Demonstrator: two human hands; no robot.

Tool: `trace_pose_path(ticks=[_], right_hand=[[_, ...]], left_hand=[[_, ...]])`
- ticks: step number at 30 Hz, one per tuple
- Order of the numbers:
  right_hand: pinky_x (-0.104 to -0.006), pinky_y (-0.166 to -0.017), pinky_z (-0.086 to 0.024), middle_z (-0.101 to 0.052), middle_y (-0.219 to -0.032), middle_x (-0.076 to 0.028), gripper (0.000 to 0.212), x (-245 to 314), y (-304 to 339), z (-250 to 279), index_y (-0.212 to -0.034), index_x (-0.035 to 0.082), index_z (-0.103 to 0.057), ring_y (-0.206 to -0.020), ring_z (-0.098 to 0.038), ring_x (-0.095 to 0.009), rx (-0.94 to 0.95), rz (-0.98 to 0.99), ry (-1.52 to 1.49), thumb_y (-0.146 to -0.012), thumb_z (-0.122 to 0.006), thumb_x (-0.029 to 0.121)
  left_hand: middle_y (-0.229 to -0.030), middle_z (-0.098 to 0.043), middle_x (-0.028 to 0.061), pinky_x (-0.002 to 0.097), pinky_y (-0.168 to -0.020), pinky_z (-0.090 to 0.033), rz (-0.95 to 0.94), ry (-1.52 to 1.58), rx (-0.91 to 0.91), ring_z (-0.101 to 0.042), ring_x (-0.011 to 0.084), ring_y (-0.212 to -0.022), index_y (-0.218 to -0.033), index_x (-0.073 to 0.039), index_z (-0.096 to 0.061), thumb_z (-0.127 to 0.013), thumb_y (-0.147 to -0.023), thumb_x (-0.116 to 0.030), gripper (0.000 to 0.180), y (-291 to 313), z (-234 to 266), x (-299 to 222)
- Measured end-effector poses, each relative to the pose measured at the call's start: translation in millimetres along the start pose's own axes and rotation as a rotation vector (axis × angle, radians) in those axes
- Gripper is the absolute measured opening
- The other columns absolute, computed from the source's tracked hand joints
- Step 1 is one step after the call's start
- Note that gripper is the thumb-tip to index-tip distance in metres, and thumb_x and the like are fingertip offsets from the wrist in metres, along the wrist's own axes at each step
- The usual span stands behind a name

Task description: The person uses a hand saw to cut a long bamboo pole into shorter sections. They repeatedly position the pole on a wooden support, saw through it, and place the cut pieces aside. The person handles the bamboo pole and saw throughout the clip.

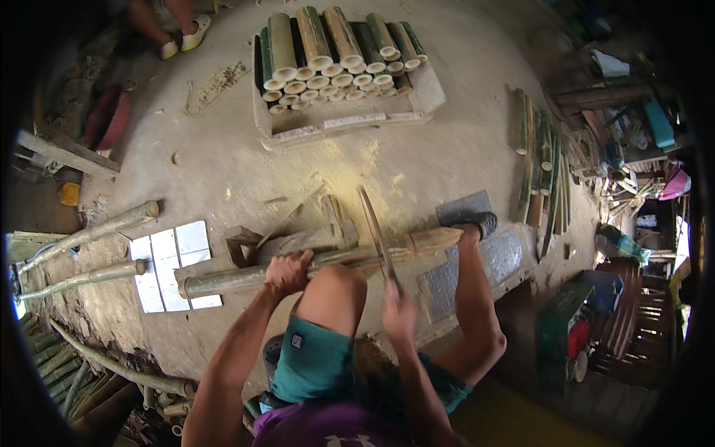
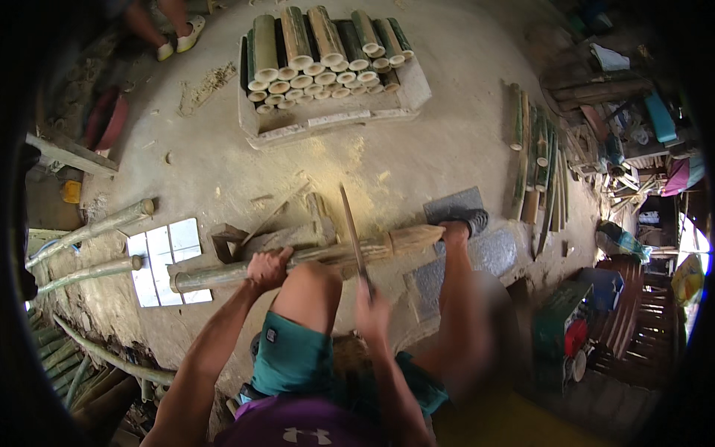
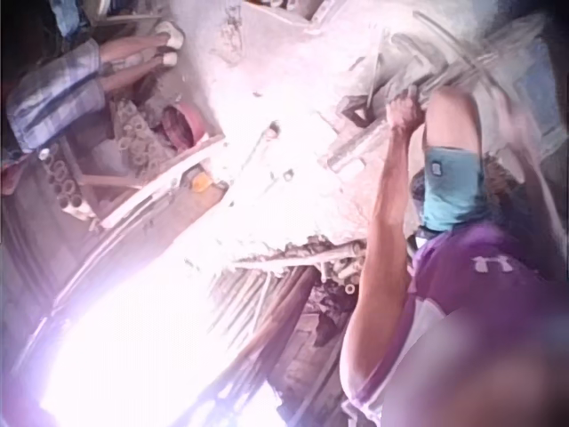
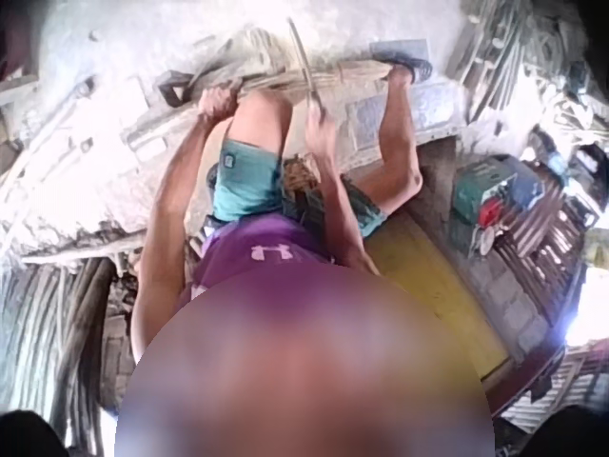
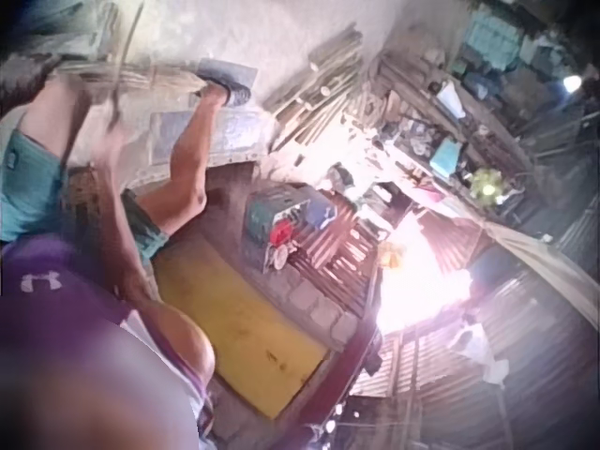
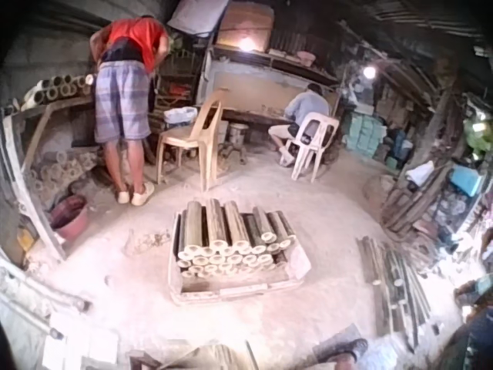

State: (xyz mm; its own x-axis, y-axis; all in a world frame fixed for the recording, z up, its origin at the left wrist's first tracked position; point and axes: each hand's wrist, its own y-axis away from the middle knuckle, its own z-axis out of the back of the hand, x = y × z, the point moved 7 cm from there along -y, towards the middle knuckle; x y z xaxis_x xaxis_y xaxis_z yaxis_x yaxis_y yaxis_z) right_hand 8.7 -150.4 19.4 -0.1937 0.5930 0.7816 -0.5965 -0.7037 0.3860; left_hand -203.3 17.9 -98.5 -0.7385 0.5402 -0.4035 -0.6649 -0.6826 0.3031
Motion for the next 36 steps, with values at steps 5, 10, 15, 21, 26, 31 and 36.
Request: trace_pose_path(ticks=[5, 10, 15, 21, 26, 31, 36], right_hand=[[-0.0445, -0.076, -0.051, -0.069, -0.091, -0.026, 0.061, 2, -4, 0, -0.112, -0.010, -0.065, -0.081, -0.067, -0.033, 0.003, -0.001, 0.022, -0.103, -0.054, 0.050], [-0.0370, -0.076, -0.055, -0.072, -0.089, -0.021, 0.041, 5, 96, 56, -0.124, -0.005, -0.066, -0.085, -0.074, -0.024, 0.079, -0.190, 0.146, -0.100, -0.052, 0.025], [-0.0426, -0.058, -0.040, -0.045, -0.064, -0.016, 0.062, 14, -43, -20, -0.085, -0.006, -0.056, -0.061, -0.042, -0.023, -0.009, 0.139, 0.042, -0.105, -0.047, 0.052], [-0.0403, -0.083, -0.056, -0.074, -0.098, -0.024, 0.043, -27, 81, 46, -0.124, -0.004, -0.067, -0.097, -0.075, -0.034, -0.010, -0.032, 0.118, -0.101, -0.053, 0.030], [-0.0403, -0.069, -0.051, -0.065, -0.078, -0.020, 0.047, 0, 23, 13, -0.105, -0.008, -0.067, -0.074, -0.066, -0.028, -0.011, -0.032, 0.073, -0.103, -0.053, 0.038], [-0.0371, -0.054, -0.039, -0.048, -0.064, -0.006, 0.053, 5, -14, -6, -0.090, -0.003, -0.064, -0.061, -0.047, -0.014, -0.073, 0.157, 0.048, -0.106, -0.051, 0.045], [-0.0270, -0.053, -0.042, -0.053, -0.068, 0.001, 0.048, -11, 104, 56, -0.136, -0.003, -0.061, -0.060, -0.050, -0.006, 0.064, 0.002, 0.114, -0.104, -0.050, 0.031]], left_hand=[[-0.098, -0.072, 0.0216, 0.0561, -0.073, -0.054, 0.007, -0.035, 0.051, -0.070, 0.0440, -0.088, -0.116, -0.011, -0.055, -0.070, -0.084, -0.056, 0.057, 1, -3, -1], [-0.104, -0.071, 0.0206, 0.0548, -0.077, -0.053, -0.003, 0.046, -0.006, -0.070, 0.0417, -0.095, -0.115, -0.011, -0.055, -0.071, -0.083, -0.055, 0.056, -1, 3, 0], [-0.100, -0.072, 0.0197, 0.0536, -0.078, -0.054, 0.006, 0.038, 0.021, -0.071, 0.0407, -0.091, -0.111, -0.011, -0.056, -0.071, -0.083, -0.055, 0.055, 2, 3, -2], [-0.097, -0.072, 0.0217, 0.0553, -0.074, -0.055, -0.002, 0.001, 0.072, -0.071, 0.0429, -0.091, -0.116, -0.012, -0.056, -0.072, -0.081, -0.058, 0.060, -2, -1, 2], [-0.091, -0.072, 0.0217, 0.0557, -0.072, -0.054, -0.031, 0.035, 0.004, -0.071, 0.0431, -0.083, -0.112, -0.012, -0.055, -0.070, -0.082, -0.057, 0.056, -2, 3, 2], [-0.089, -0.073, 0.0204, 0.0549, -0.071, -0.053, -0.014, -0.005, 0.046, -0.071, 0.0420, -0.085, -0.113, -0.011, -0.055, -0.071, -0.082, -0.060, 0.060, -1, 4, -1], [-0.093, -0.073, 0.0229, 0.0558, -0.078, -0.053, 0.004, 0.019, 0.105, -0.071, 0.0435, -0.090, -0.116, -0.012, -0.055, -0.071, -0.082, -0.058, 0.060, -4, 5, 0]])
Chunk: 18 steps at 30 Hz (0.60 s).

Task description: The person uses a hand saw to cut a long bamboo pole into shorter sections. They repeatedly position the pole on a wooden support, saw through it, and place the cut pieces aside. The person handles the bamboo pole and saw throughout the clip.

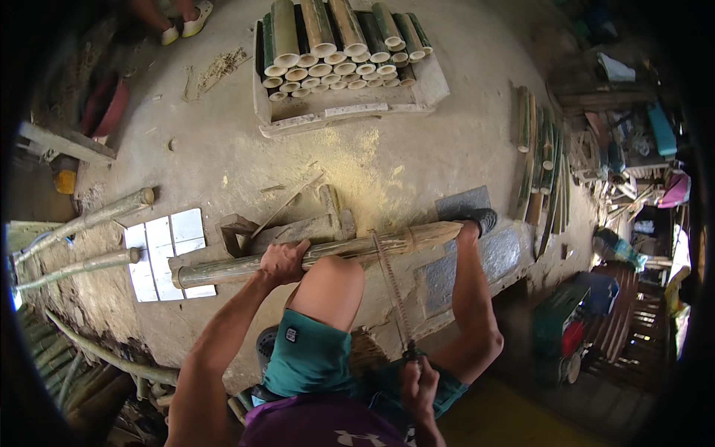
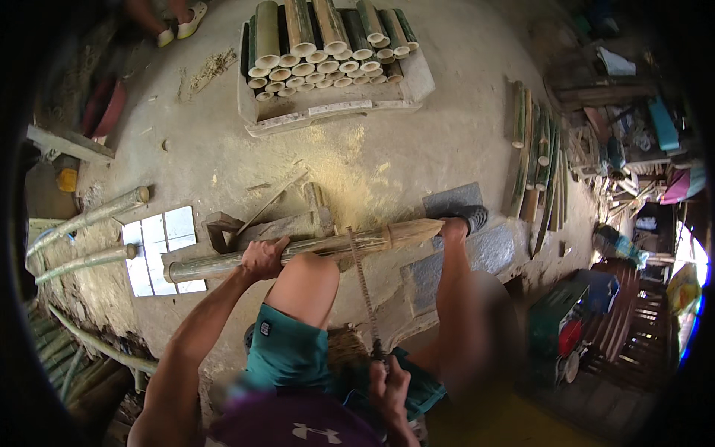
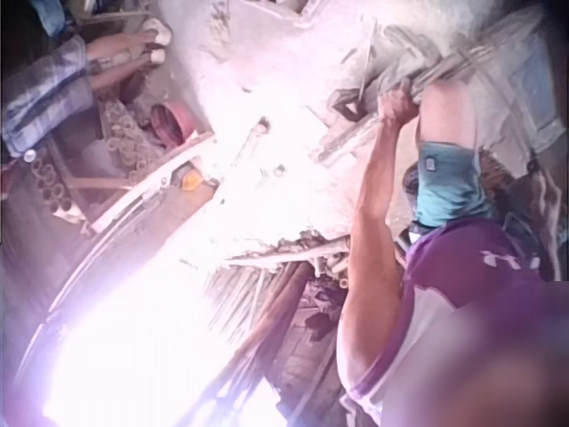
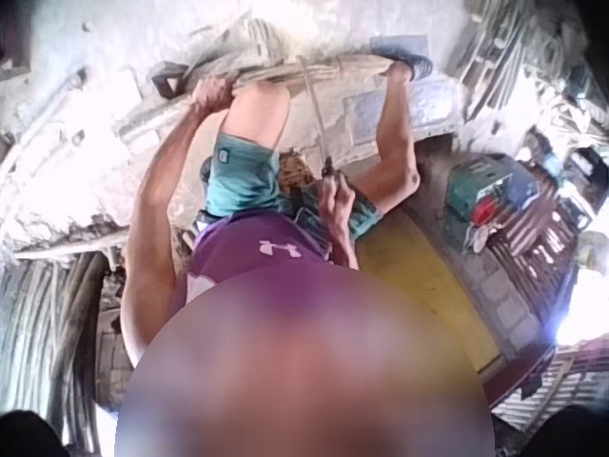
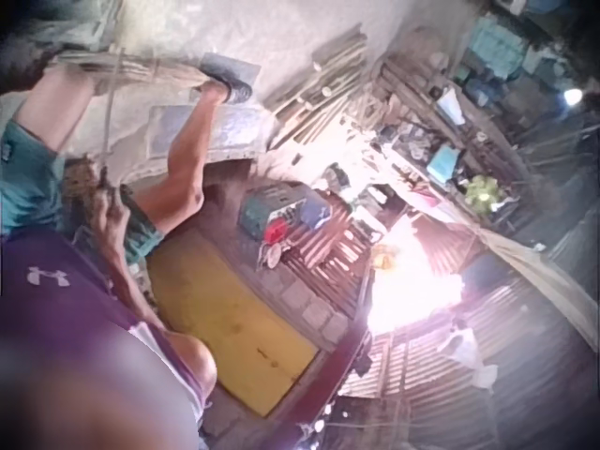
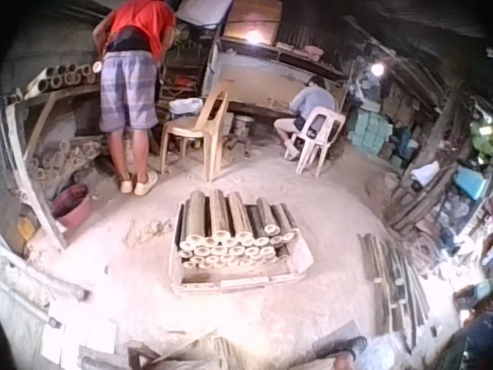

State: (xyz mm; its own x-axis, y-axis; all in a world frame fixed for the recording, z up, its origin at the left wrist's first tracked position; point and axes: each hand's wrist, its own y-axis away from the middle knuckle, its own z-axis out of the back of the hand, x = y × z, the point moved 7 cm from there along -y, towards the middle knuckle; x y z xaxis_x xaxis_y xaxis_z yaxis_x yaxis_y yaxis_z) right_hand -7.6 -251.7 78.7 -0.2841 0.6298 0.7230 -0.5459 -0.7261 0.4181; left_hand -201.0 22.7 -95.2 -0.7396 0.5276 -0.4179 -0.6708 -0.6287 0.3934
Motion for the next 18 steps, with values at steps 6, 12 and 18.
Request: trace_pose_path(ticks=[6, 12, 18], right_hand=[[-0.0435, -0.065, -0.047, -0.058, -0.073, -0.021, 0.062, 19, -135, -60, -0.096, -0.007, -0.064, -0.067, -0.055, -0.027, -0.057, 0.065, -0.111, -0.103, -0.052, 0.054], [-0.0243, -0.056, -0.040, -0.051, -0.067, 0.005, 0.038, 2, -17, -7, -0.109, -0.002, -0.067, -0.063, -0.050, -0.005, -0.088, -0.029, -0.063, -0.106, -0.051, 0.033], [-0.0320, -0.055, -0.039, -0.049, -0.064, -0.001, 0.052, -10, -90, -46, -0.085, 0.000, -0.061, -0.061, -0.044, -0.010, -0.121, 0.226, -0.161, -0.106, -0.050, 0.046]], left_hand=[[-0.092, -0.073, 0.0236, 0.0554, -0.077, -0.055, 0.034, -0.005, 0.002, -0.072, 0.0431, -0.090, -0.116, -0.012, -0.056, -0.069, -0.083, -0.059, 0.059, 3, 0, -2], [-0.098, -0.073, 0.0228, 0.0553, -0.078, -0.054, -0.017, 0.021, 0.017, -0.070, 0.0434, -0.092, -0.115, -0.012, -0.057, -0.071, -0.082, -0.056, 0.058, -1, 2, 0], [-0.109, -0.069, 0.0188, 0.0542, -0.083, -0.052, 0.001, 0.016, -0.156, -0.068, 0.0410, -0.100, -0.120, -0.011, -0.057, -0.070, -0.085, -0.043, 0.048, 5, -15, 6]])
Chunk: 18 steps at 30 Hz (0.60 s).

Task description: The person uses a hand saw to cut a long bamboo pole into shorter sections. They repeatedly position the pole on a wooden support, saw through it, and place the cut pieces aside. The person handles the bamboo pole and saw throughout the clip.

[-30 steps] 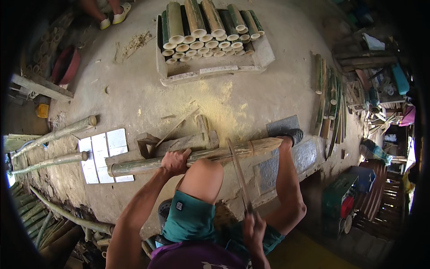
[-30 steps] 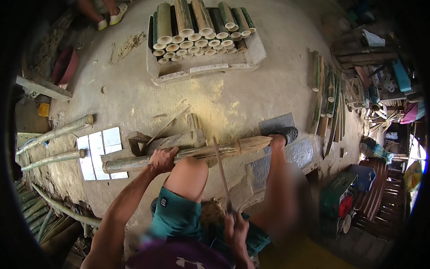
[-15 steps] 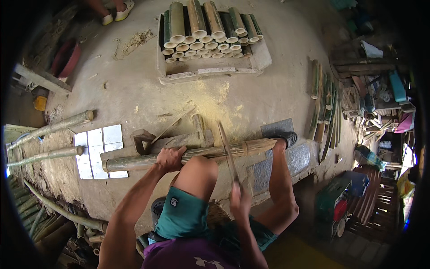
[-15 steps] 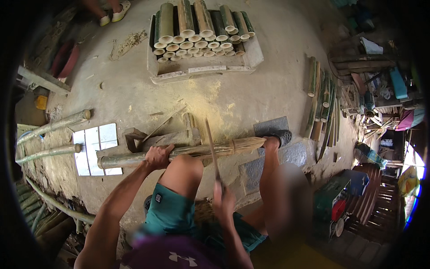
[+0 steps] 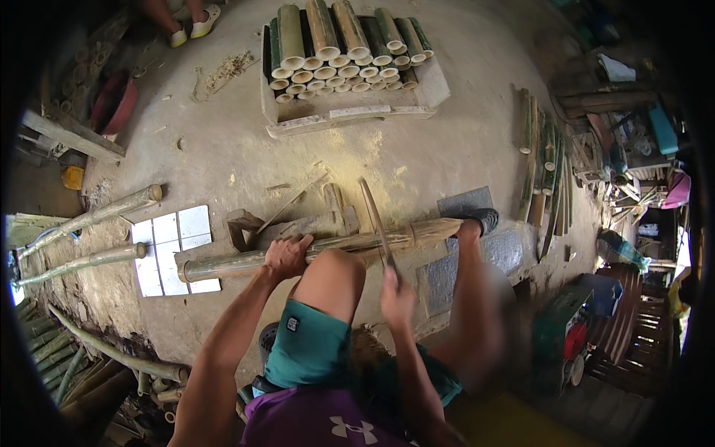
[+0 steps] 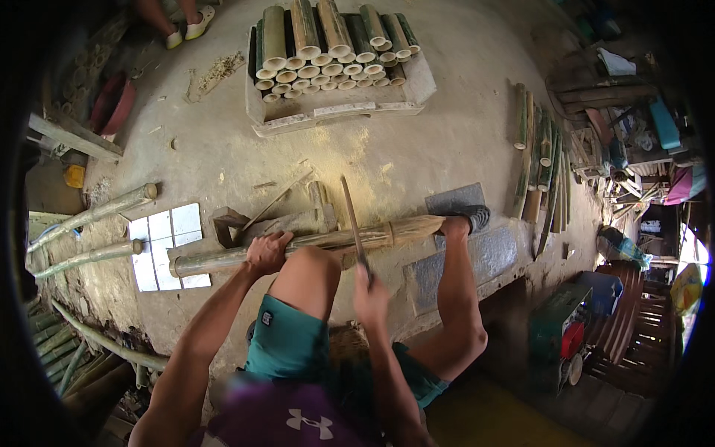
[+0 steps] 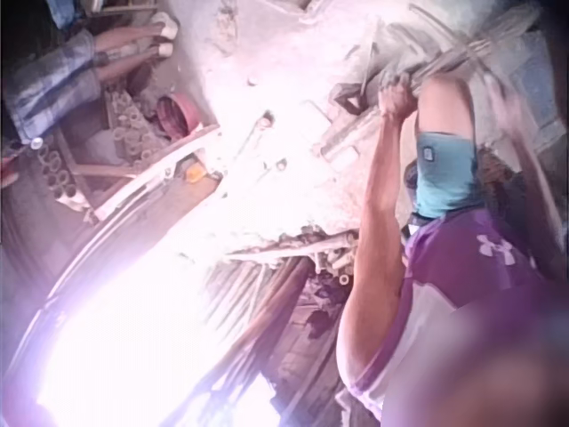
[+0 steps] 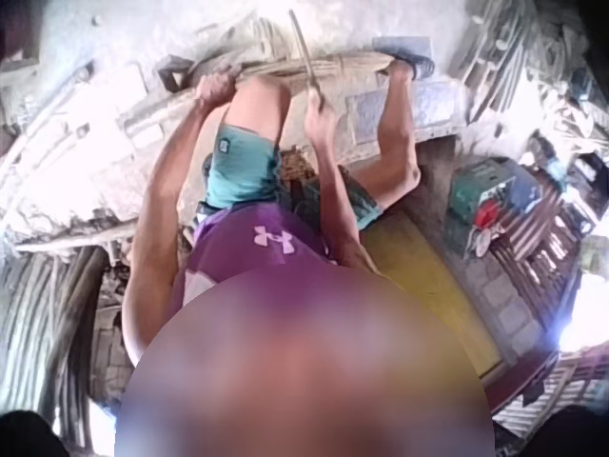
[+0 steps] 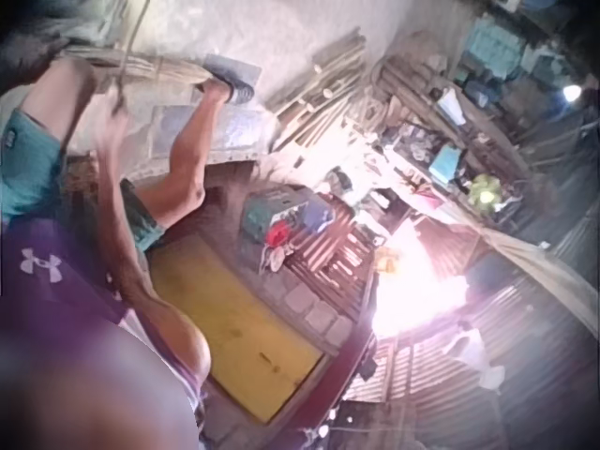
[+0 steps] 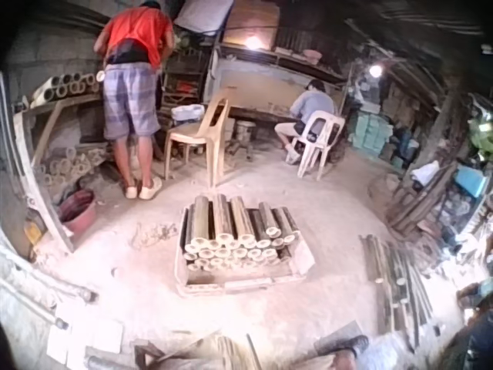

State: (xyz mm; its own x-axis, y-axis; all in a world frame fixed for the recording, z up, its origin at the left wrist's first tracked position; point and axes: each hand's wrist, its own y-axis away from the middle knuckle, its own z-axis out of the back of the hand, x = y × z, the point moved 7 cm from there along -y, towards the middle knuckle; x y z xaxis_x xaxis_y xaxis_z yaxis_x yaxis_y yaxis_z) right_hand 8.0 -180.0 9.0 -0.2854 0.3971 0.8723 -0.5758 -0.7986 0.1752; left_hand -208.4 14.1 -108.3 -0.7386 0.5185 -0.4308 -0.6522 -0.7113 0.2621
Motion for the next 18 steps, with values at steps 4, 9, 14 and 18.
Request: trace_pose_path(ticks=[4, 9, 14, 18], right_hand=[[-0.0465, -0.064, -0.046, -0.060, -0.069, -0.020, 0.068, -97, -80, -58, -0.088, -0.007, -0.062, -0.066, -0.060, -0.035, 0.011, -0.095, 0.016, -0.101, -0.051, 0.058], [-0.0475, -0.065, -0.048, -0.062, -0.071, -0.022, 0.072, -53, -95, -55, -0.089, -0.006, -0.064, -0.067, -0.062, -0.038, 0.046, -0.129, 0.150, -0.101, -0.047, 0.063], [-0.0469, -0.073, -0.051, -0.067, -0.084, -0.028, 0.064, 53, -17, 6, -0.104, -0.007, -0.066, -0.081, -0.068, -0.043, 0.090, -0.256, 0.199, -0.102, -0.051, 0.055], [-0.0405, -0.080, -0.054, -0.069, -0.084, -0.023, 0.043, 73, 55, 46, -0.118, -0.007, -0.067, -0.088, -0.072, -0.027, 0.113, -0.430, 0.171, -0.103, -0.053, 0.032]], left_hand=[[-0.109, -0.066, 0.0132, 0.0490, -0.094, -0.049, 0.067, -0.155, -0.134, -0.064, 0.0335, -0.106, -0.119, -0.012, -0.055, -0.067, -0.085, -0.041, 0.046, 11, -6, -3], [-0.106, -0.069, 0.0143, 0.0539, -0.084, -0.053, 0.044, -0.060, -0.055, -0.067, 0.0366, -0.104, -0.113, -0.011, -0.058, -0.066, -0.087, -0.042, 0.042, 7, -2, 1], [-0.106, -0.070, 0.0177, 0.0531, -0.079, -0.054, -0.009, -0.078, -0.091, -0.069, 0.0398, -0.100, -0.111, -0.010, -0.057, -0.066, -0.088, -0.045, 0.043, 6, 4, -4], [-0.101, -0.070, 0.0185, 0.0516, -0.080, -0.055, -0.050, -0.057, -0.140, -0.070, 0.0398, -0.097, -0.112, -0.009, -0.057, -0.068, -0.087, -0.049, 0.048, 5, 7, -6]])
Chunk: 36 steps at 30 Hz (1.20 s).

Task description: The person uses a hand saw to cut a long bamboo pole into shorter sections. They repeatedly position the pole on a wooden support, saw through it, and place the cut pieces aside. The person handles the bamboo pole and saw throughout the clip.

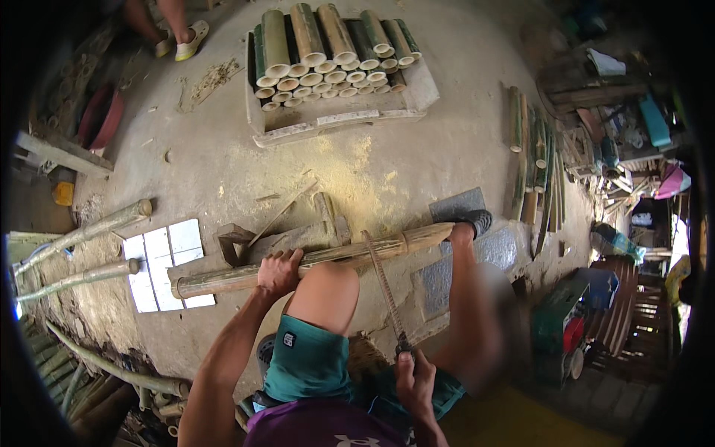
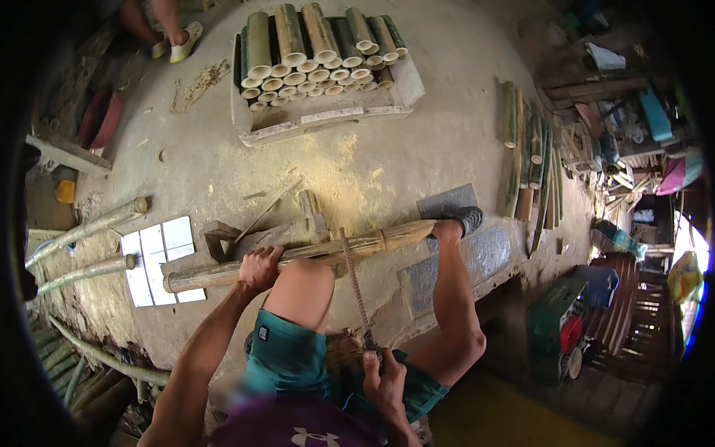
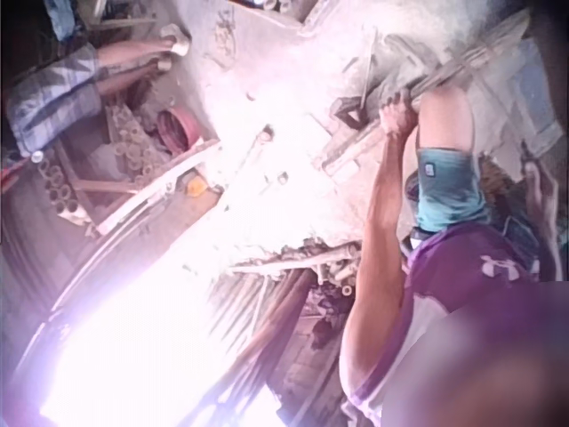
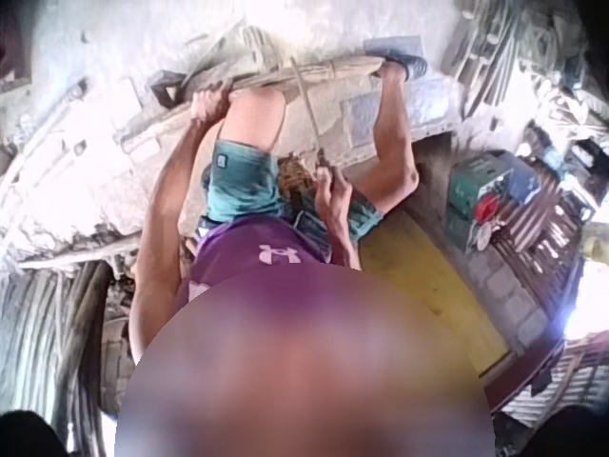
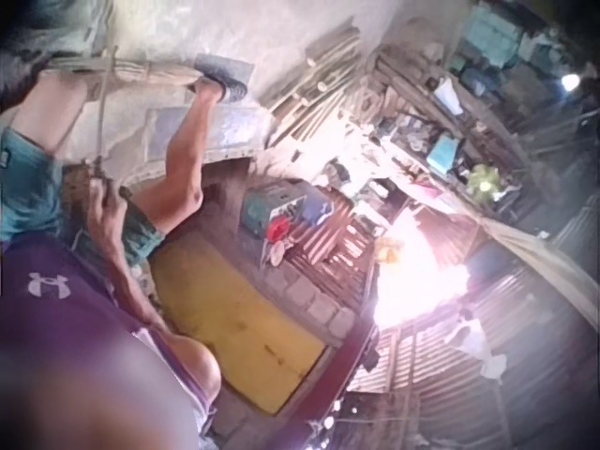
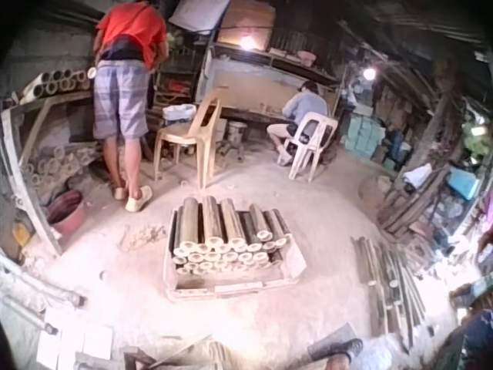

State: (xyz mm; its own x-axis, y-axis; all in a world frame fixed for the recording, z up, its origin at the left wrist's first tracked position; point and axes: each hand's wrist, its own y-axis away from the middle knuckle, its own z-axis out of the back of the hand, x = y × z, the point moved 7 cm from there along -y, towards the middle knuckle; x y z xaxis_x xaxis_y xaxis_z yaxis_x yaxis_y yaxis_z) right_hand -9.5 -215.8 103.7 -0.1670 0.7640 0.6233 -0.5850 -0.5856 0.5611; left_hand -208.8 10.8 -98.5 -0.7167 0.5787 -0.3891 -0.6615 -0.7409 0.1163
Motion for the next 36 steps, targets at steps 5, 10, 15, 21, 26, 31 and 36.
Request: trace_pose_path(ticks=[5, 10, 15, 21, 26, 31, 36], right_hand=[[-0.0454, -0.062, -0.044, -0.055, -0.068, -0.017, 0.072, 19, -120, -58, -0.087, -0.007, -0.060, -0.063, -0.051, -0.028, -0.059, 0.218, -0.060, -0.102, -0.047, 0.062], [-0.0426, -0.072, -0.052, -0.067, -0.079, -0.020, 0.059, 2, -65, -30, -0.111, -0.006, -0.068, -0.078, -0.069, -0.031, -0.062, 0.151, -0.020, -0.102, -0.054, 0.051], [-0.0367, -0.076, -0.053, -0.068, -0.081, -0.020, 0.042, -34, -10, -11, -0.116, -0.006, -0.068, -0.085, -0.068, -0.019, -0.015, -0.054, -0.032, -0.101, -0.059, 0.032], [-0.0432, -0.064, -0.046, -0.059, -0.072, -0.019, 0.063, -34, -127, -68, -0.096, -0.006, -0.066, -0.066, -0.053, -0.028, -0.062, 0.238, -0.087, -0.103, -0.052, 0.054], [-0.0231, -0.053, -0.039, -0.053, -0.067, 0.001, 0.046, -69, -8, -12, -0.095, -0.002, -0.065, -0.059, -0.051, -0.008, -0.069, 0.133, -0.129, -0.105, -0.049, 0.041], [-0.0370, -0.058, -0.042, -0.056, -0.065, -0.010, 0.053, -29, -90, -44, -0.091, -0.005, -0.063, -0.061, -0.053, -0.019, -0.098, 0.235, -0.054, -0.103, -0.053, 0.046], [-0.0355, -0.059, -0.041, -0.054, -0.067, -0.006, 0.052, -41, -113, -57, -0.091, -0.003, -0.063, -0.063, -0.050, -0.016, -0.068, 0.209, -0.132, -0.103, -0.055, 0.047]], left_hand=[[-0.099, -0.070, 0.0176, 0.0522, -0.076, -0.056, 0.029, 0.011, 0.046, -0.070, 0.0390, -0.096, -0.111, -0.010, -0.056, -0.066, -0.088, -0.046, 0.044, 1, 1, 0], [-0.104, -0.070, 0.0197, 0.0564, -0.074, -0.055, 0.051, 0.013, 0.118, -0.069, 0.0413, -0.098, -0.109, -0.009, -0.055, -0.067, -0.088, -0.049, 0.047, 0, -1, 1], [-0.101, -0.071, 0.0190, 0.0551, -0.074, -0.055, 0.019, 0.004, 0.076, -0.069, 0.0418, -0.096, -0.110, -0.009, -0.055, -0.068, -0.087, -0.051, 0.050, -3, 1, 1], [-0.101, -0.071, 0.0196, 0.0553, -0.072, -0.055, 0.045, 0.002, 0.074, -0.071, 0.0416, -0.091, -0.114, -0.010, -0.057, -0.068, -0.086, -0.052, 0.052, 1, 0, 2], [-0.100, -0.071, 0.0204, 0.0551, -0.073, -0.054, 0.033, 0.028, 0.074, -0.071, 0.0421, -0.090, -0.113, -0.011, -0.058, -0.069, -0.084, -0.054, 0.053, -2, 1, 3], [-0.100, -0.072, 0.0200, 0.0541, -0.073, -0.055, 0.067, -0.009, 0.133, -0.071, 0.0416, -0.091, -0.112, -0.011, -0.058, -0.070, -0.084, -0.054, 0.052, -5, 5, 5], [-0.101, -0.072, 0.0218, 0.0563, -0.075, -0.055, 0.090, 0.010, 0.259, -0.070, 0.0428, -0.093, -0.111, -0.010, -0.057, -0.071, -0.081, -0.056, 0.057, -6, 3, 3]])
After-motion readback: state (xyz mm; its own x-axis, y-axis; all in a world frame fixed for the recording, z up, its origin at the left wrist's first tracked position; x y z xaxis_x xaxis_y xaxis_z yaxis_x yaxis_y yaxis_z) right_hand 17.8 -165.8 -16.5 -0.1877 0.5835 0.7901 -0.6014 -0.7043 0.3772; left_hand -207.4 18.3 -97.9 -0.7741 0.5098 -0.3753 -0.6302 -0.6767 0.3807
